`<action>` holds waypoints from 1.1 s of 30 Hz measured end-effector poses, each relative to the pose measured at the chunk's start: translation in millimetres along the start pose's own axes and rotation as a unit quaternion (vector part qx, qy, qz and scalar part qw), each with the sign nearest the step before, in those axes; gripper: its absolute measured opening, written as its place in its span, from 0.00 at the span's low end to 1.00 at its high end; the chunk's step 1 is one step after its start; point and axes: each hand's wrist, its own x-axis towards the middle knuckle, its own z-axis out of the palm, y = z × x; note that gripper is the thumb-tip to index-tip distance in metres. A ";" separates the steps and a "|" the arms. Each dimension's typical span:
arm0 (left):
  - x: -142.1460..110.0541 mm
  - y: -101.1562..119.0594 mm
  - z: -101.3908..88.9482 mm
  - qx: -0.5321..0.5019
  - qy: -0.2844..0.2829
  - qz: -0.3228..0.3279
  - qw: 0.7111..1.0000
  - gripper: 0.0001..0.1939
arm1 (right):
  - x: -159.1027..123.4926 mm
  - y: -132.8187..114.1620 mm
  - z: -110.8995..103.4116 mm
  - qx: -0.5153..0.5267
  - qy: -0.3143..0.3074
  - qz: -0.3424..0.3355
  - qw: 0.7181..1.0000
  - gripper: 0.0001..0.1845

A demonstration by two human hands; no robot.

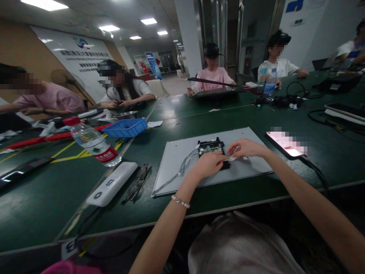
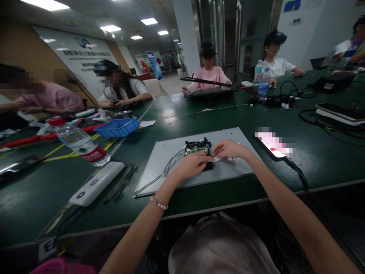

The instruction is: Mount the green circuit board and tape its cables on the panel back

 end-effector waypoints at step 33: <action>-1.7 -5.6 3.5 -0.081 0.102 -0.085 0.988 0.18 | -7.9 -14.9 1.0 -0.078 0.034 -0.007 0.996 0.17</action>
